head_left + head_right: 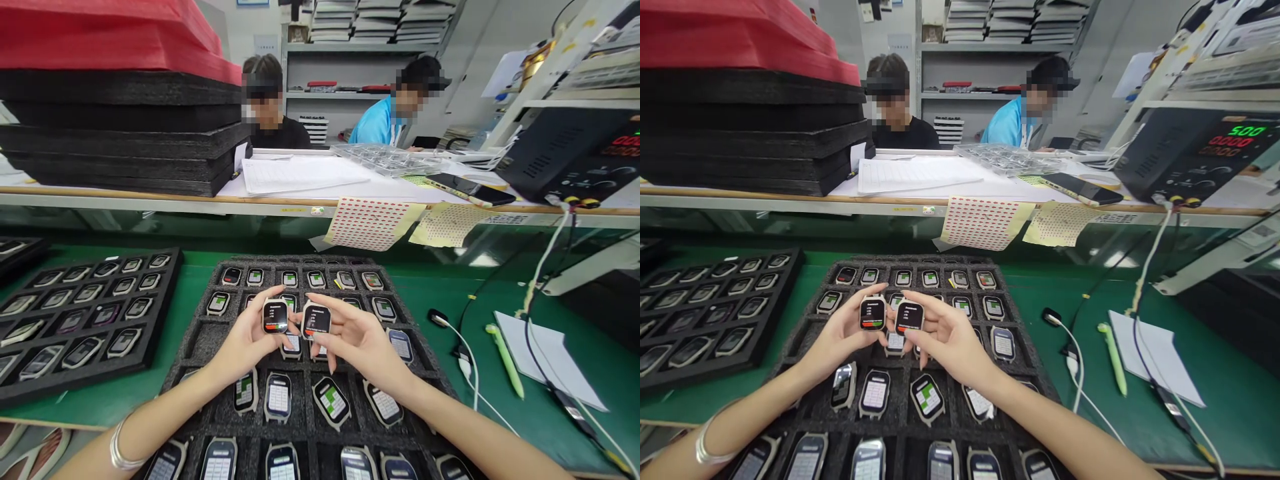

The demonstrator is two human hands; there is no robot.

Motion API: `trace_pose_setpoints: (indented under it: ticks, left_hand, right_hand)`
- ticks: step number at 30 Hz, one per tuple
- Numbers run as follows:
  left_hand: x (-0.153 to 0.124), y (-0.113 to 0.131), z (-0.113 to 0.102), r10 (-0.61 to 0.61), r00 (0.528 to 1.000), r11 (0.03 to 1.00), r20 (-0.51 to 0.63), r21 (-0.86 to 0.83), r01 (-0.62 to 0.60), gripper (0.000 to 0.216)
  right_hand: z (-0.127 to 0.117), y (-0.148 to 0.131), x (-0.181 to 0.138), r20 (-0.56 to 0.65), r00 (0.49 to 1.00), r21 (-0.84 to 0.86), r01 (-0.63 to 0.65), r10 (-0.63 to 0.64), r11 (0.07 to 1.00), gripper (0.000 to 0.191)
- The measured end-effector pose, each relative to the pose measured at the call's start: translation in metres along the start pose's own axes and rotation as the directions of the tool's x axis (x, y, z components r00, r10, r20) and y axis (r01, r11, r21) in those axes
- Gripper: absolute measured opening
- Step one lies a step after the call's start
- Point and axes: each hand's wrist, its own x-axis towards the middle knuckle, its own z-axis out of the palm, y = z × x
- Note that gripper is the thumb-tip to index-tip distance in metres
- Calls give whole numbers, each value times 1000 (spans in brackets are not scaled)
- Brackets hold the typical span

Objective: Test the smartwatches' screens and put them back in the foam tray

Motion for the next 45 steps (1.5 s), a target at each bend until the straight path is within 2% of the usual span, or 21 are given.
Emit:
trace_pose_setpoints:
  ticks: [6, 8, 14, 18, 22, 25, 28, 33, 37, 41, 43, 45]
  left_hand:
    - [1, 2, 3, -4, 999, 1000, -33, 13, 5, 57]
    - [1, 1, 3, -2, 1000, 1000, -27, 14, 3, 57]
    - [0, 2, 3, 17, 1000, 999, 19, 37, -18, 54]
    - [1, 2, 2, 24, 999, 997, -30, 75, -22, 46]
    - [3, 2, 1, 7, 999, 996, -50, 89, -3, 43]
    - [2, 3, 1, 15, 999, 999, -48, 39, -13, 49]
    - [1, 3, 1, 21, 1000, 999, -10, -34, -22, 65]
    - [0, 1, 1, 14, 999, 1000, -36, -12, -14, 73]
    - [1, 2, 0, -12, 998, 1000, -65, -1, 12, 73]
    - [-6, 9, -5, 1, 999, 1000, -36, -27, -2, 80]
    - [-14, 13, -12, 21, 999, 999, -34, -34, -22, 83]
    - [-22, 17, -21, 35, 998, 999, -51, -9, -36, 81]
  right_hand:
    - [-2, -1, 0, 2, 1000, 59, 19, -20, 998, 50]
    - [-2, -1, 0, -17, 1000, 62, 27, -26, 998, 45]
    - [2, -1, 0, -110, 994, -72, 3, -11, 997, 27]
    - [2, -2, -1, -89, 996, -64, -9, 4, 998, 31]
    - [1, -5, -4, -16, 1000, 5, -2, 2, 1000, 43]
    - [1, -4, -5, 26, 1000, 17, -1, 1, 1000, 48]
    - [0, 0, -4, 6, 1000, -11, 1, -1, 1000, 48]
    - [-2, 3, -2, 43, 999, -21, 28, -27, 999, 50]
    - [1, -1, -4, 37, 999, -95, 28, -25, 995, 56]
    - [3, 0, 0, 13, 1000, -167, 21, -19, 986, 63]
    - [2, 4, 9, 26, 999, -293, 39, -32, 955, 62]
    - [4, 9, 22, 89, 993, -479, 110, -76, 871, 59]
